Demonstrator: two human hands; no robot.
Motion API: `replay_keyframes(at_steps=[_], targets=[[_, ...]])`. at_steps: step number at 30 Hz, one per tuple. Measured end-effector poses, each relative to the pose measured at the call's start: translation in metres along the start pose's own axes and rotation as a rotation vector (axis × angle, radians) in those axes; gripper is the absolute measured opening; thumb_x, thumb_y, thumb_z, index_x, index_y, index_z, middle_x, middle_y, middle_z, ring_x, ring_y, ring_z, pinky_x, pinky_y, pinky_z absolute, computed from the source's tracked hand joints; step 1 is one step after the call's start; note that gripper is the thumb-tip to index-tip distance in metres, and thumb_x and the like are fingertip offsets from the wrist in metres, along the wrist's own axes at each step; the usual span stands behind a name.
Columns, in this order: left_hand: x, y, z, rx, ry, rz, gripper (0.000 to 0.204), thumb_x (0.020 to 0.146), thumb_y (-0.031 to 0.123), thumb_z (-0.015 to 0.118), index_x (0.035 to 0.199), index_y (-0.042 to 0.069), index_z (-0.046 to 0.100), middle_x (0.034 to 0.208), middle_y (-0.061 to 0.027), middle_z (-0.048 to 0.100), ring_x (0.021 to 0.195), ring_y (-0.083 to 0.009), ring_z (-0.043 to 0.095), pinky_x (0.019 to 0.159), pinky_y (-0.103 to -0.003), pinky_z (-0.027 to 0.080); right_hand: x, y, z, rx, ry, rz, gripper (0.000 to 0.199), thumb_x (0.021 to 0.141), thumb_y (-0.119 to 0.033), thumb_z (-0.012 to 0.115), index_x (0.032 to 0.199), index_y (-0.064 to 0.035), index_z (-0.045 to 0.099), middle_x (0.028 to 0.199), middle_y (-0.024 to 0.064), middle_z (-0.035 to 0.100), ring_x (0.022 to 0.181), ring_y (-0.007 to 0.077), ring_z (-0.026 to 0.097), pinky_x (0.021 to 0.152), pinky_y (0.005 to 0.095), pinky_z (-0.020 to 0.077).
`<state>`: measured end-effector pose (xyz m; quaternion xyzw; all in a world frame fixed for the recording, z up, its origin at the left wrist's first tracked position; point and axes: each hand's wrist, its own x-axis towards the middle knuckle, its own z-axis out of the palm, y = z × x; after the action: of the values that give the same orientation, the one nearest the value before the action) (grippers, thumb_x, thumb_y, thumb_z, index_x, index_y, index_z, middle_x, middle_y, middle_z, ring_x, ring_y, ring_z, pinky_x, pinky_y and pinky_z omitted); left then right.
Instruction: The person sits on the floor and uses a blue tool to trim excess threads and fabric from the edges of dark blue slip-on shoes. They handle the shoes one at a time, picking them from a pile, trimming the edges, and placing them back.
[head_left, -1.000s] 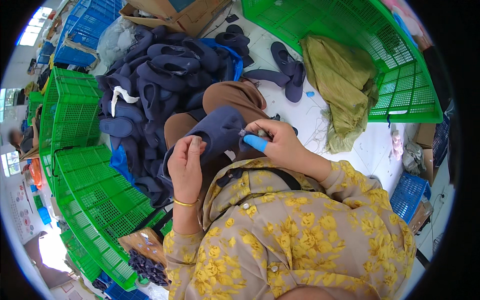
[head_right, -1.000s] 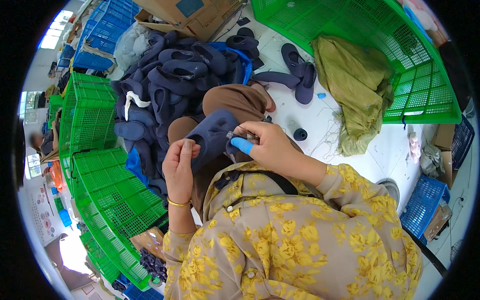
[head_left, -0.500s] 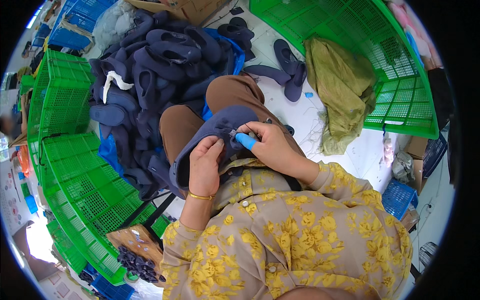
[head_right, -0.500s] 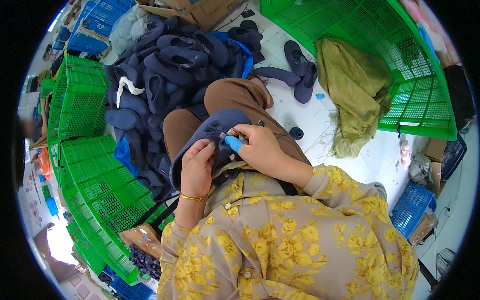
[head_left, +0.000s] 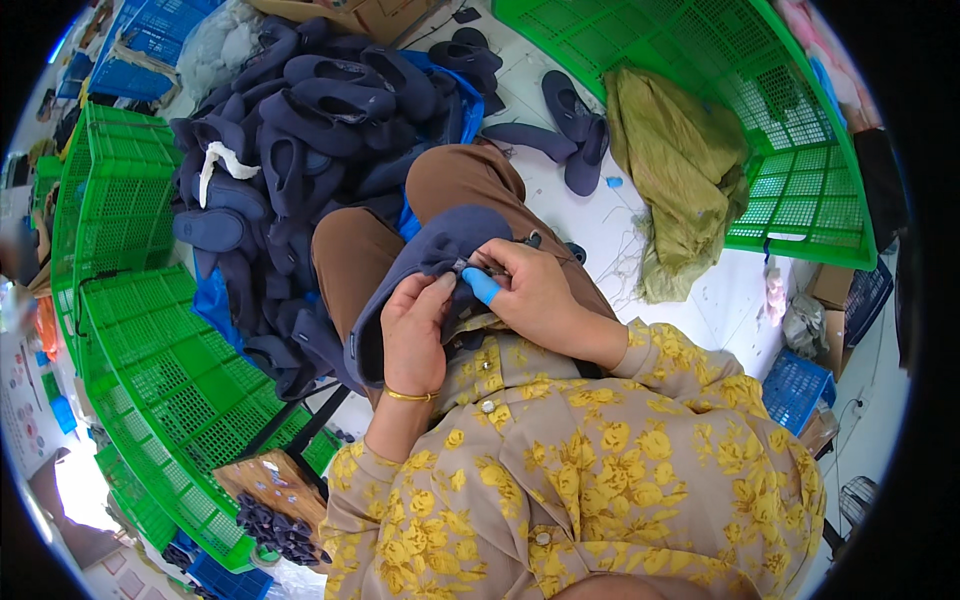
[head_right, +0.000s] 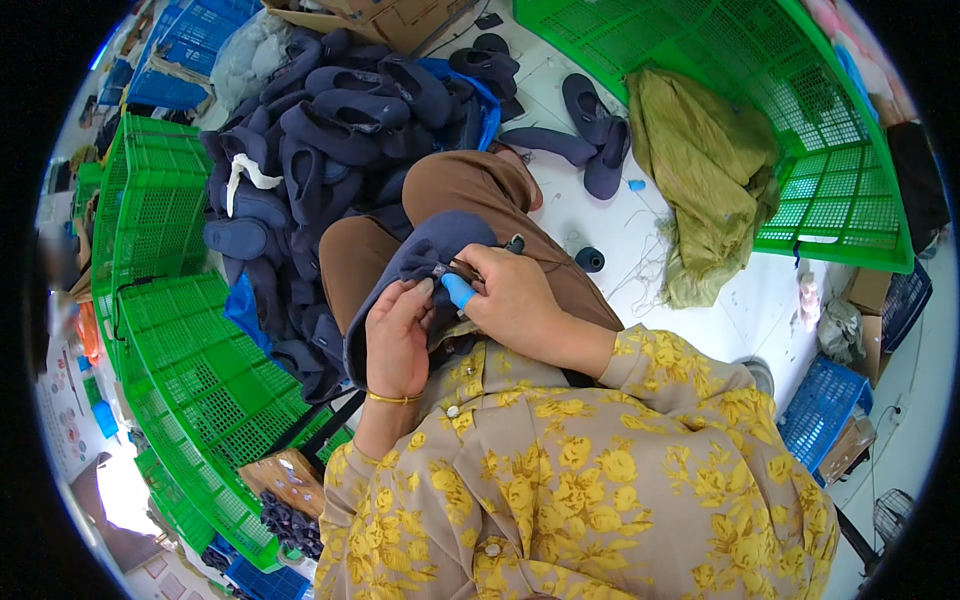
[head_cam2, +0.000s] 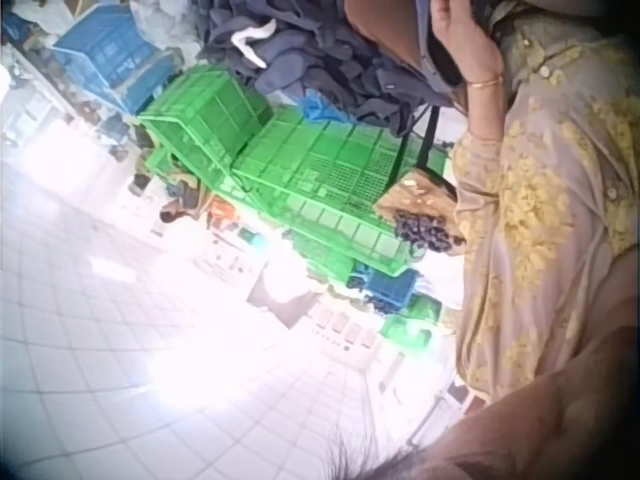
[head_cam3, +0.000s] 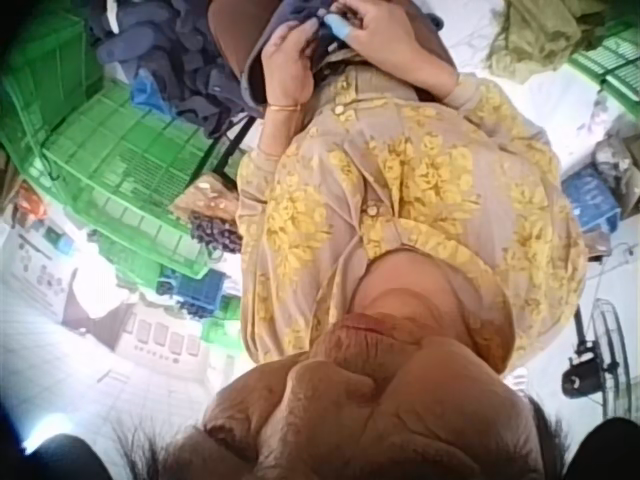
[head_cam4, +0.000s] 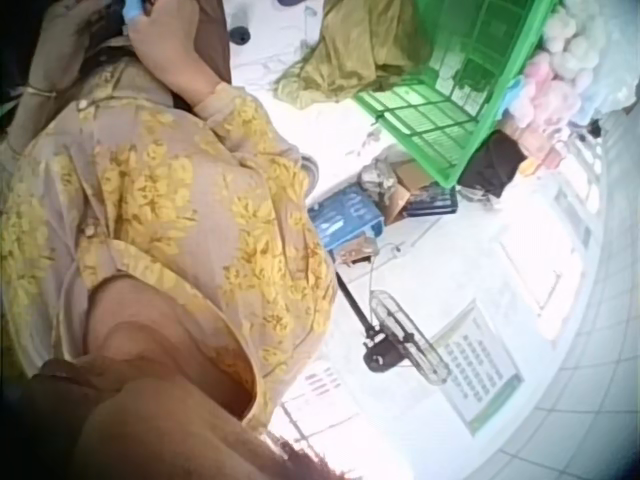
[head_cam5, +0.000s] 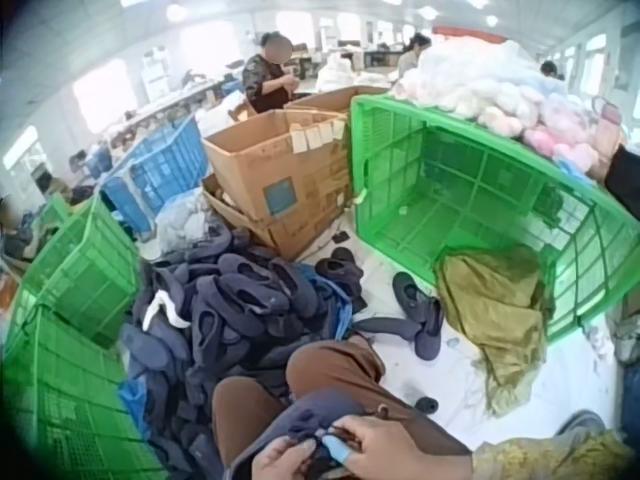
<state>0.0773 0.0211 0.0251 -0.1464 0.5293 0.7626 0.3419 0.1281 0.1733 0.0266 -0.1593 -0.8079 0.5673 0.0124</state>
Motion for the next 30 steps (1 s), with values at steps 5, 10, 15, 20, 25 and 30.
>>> replay_keyframes(at_steps=[5, 10, 15, 20, 25, 30], targets=[[0.004, 0.002, 0.017, 0.171, 0.104, 0.033, 0.011, 0.087, 0.008, 0.066, 0.094, -0.001, 0.064, 0.088, -0.0006, 0.064, 0.077, -0.0058, 0.055, 0.07, -0.02, 0.043, -0.002, 0.006, 0.004, -0.032, -0.006, -0.018, 0.015, 0.081, -0.013, 0.064, 0.089, -0.0023, 0.057, 0.077, 0.0136, 0.062, 0.064, 0.0292, 0.06, 0.057, 0.0381, 0.0447], [0.008, -0.002, 0.013, 0.067, 0.091, 0.019, 0.012, 0.087, 0.008, 0.067, 0.096, 0.0, 0.064, 0.092, -0.0022, 0.066, 0.08, -0.007, 0.058, 0.073, -0.021, 0.044, -0.003, 0.015, 0.007, 0.003, 0.052, -0.124, 0.015, 0.085, -0.013, 0.064, 0.094, -0.0033, 0.057, 0.077, 0.0077, 0.06, 0.063, 0.0169, 0.054, 0.056, 0.0304, 0.0432], [0.004, -0.004, -0.004, -0.009, -0.023, 0.001, 0.012, 0.087, 0.005, 0.063, 0.099, 0.001, 0.063, 0.094, -0.0034, 0.066, 0.085, -0.0094, 0.059, 0.077, -0.023, 0.045, -0.012, 0.009, -0.011, 0.246, -0.036, 0.004, 0.012, 0.088, -0.01, 0.061, 0.096, -0.0032, 0.057, 0.076, 0.0071, 0.059, 0.065, 0.0161, 0.055, 0.059, 0.0293, 0.0438], [0.002, -0.003, -0.009, -0.061, -0.103, 0.006, 0.013, 0.089, 0.002, 0.06, 0.102, 0.001, 0.062, 0.099, -0.0037, 0.066, 0.088, -0.0102, 0.059, 0.08, -0.024, 0.044, -0.02, 0.016, -0.01, 0.187, -0.098, -0.048, 0.012, 0.086, -0.006, 0.06, 0.099, -0.0039, 0.06, 0.077, 0.0082, 0.062, 0.066, 0.0179, 0.058, 0.061, 0.03, 0.0457], [0.001, -0.003, -0.008, -0.048, -0.088, -0.005, 0.013, 0.089, 0.003, 0.061, 0.102, 0.002, 0.062, 0.1, -0.0034, 0.066, 0.087, -0.0099, 0.058, 0.079, -0.024, 0.044, -0.022, 0.014, -0.011, 0.142, -0.106, -0.087, 0.018, 0.085, -0.004, 0.06, 0.104, -0.0053, 0.063, 0.078, 0.0108, 0.064, 0.064, 0.017, 0.06, 0.061, 0.0284, 0.0466], [0.001, -0.004, -0.008, -0.046, -0.091, 0.012, 0.012, 0.088, 0.004, 0.062, 0.1, 0.003, 0.063, 0.099, -0.0025, 0.065, 0.085, -0.0095, 0.056, 0.077, -0.024, 0.043, -0.021, 0.016, -0.011, 0.115, -0.099, -0.132, 0.022, 0.084, -0.004, 0.06, 0.106, -0.0047, 0.064, 0.083, 0.0144, 0.066, 0.069, 0.0255, 0.064, 0.063, 0.0321, 0.0487]])
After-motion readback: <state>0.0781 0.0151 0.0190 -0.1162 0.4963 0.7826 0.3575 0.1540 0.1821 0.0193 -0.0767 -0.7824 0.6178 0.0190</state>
